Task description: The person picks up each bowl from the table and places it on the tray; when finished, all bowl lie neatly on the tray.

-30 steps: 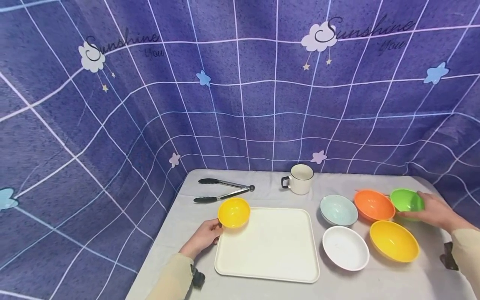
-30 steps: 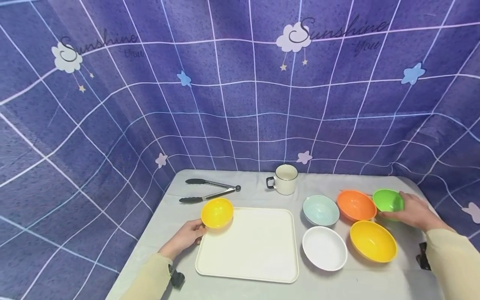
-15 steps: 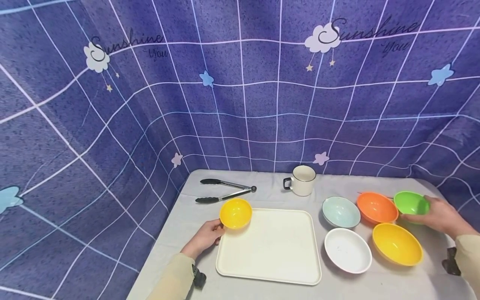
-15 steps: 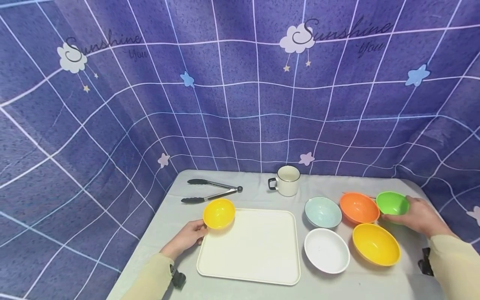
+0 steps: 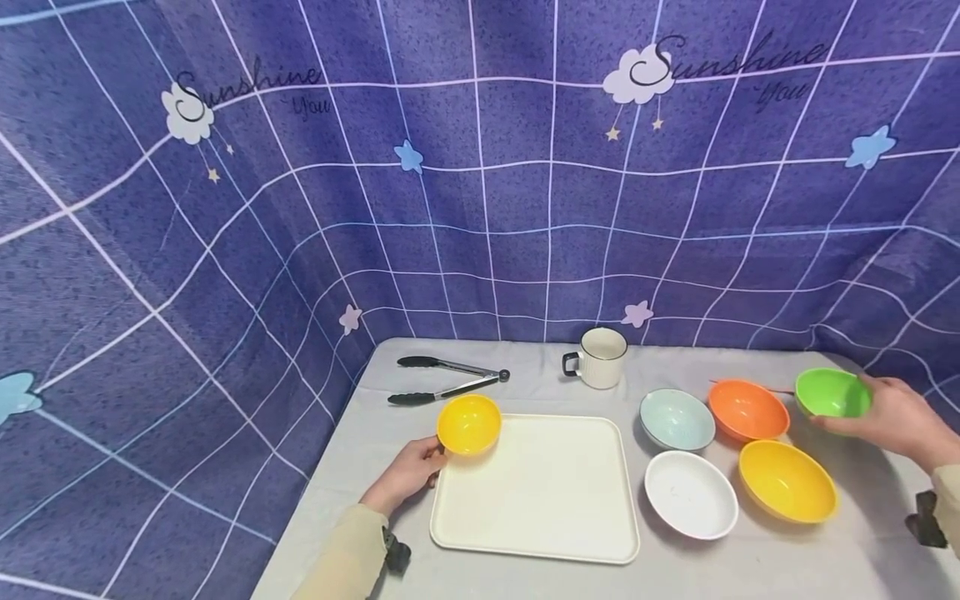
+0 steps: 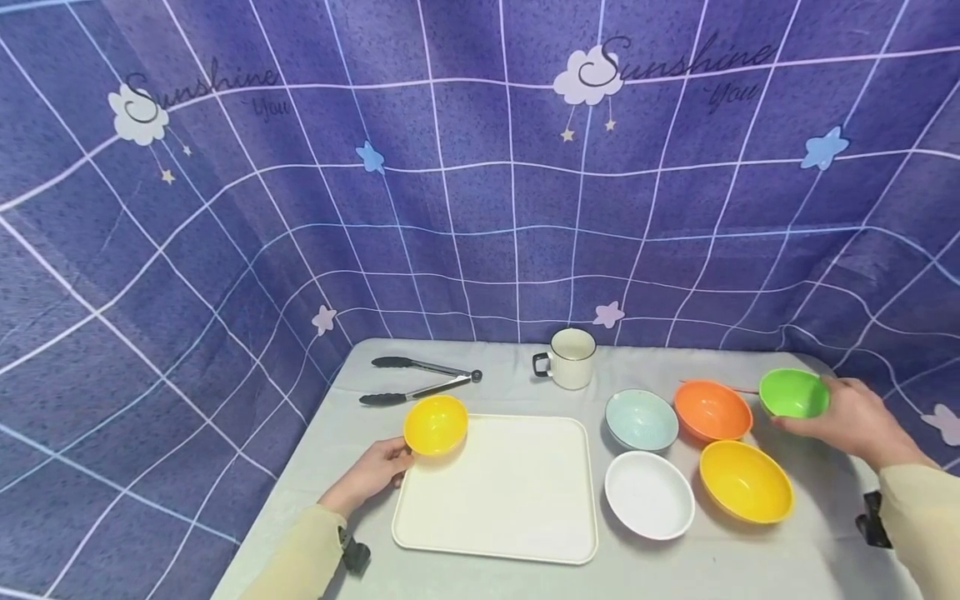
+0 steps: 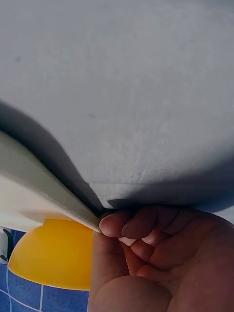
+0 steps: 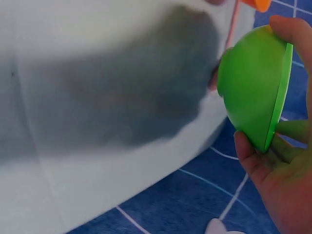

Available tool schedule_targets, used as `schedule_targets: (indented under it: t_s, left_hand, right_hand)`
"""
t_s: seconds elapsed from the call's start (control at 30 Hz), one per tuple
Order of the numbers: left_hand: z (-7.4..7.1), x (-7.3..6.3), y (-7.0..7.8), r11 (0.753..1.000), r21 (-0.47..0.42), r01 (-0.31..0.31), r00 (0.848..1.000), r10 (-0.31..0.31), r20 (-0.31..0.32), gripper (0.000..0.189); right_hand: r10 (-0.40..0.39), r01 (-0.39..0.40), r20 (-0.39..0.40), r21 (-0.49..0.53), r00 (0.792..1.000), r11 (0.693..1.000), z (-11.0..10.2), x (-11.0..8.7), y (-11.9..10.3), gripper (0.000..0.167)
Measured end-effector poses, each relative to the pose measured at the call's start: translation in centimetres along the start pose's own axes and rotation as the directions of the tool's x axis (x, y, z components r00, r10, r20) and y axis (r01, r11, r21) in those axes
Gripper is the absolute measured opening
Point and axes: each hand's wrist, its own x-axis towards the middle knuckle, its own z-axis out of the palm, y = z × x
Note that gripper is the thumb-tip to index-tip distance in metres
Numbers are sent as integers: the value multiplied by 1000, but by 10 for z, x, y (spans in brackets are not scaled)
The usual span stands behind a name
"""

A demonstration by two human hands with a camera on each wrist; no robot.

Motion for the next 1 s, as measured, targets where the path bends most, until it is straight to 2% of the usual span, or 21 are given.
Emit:
schedule_targets:
  t_s: [0.17,0.4,0.57,0.83,0.9,1.0]
  left_hand:
    - [-2,-1,0,1000,-4,18,1000,-18,-13,14]
    - [0,0,0,1000,1,24,1000,-24,-12,8]
    - [1,1,1,1000,5,16,1000,-16,-5,8]
    - [0,2,0,1000,-12,16,1000,-16,8,9]
    - [-1,2,0,1000,-16,12,1000,-12,16,9]
    - [-1,2,0,1000,-19,13,1000,-13,15,10]
  right_hand:
    - [-66,66,-25,-13,997,998,-9,2,-17,115]
    - [-135,135,-16,20,991,991,-10,3,-55,116]
    - [-259,262,-67,30,964,965,-5,3,-87,109]
    - [-335,333,22,70,942,940,6,2,-146,116]
    - [-367,364,23,78,930,928,10,0,-161,116]
    - [-436,434,3,82,900,897,18,-3,-184,113]
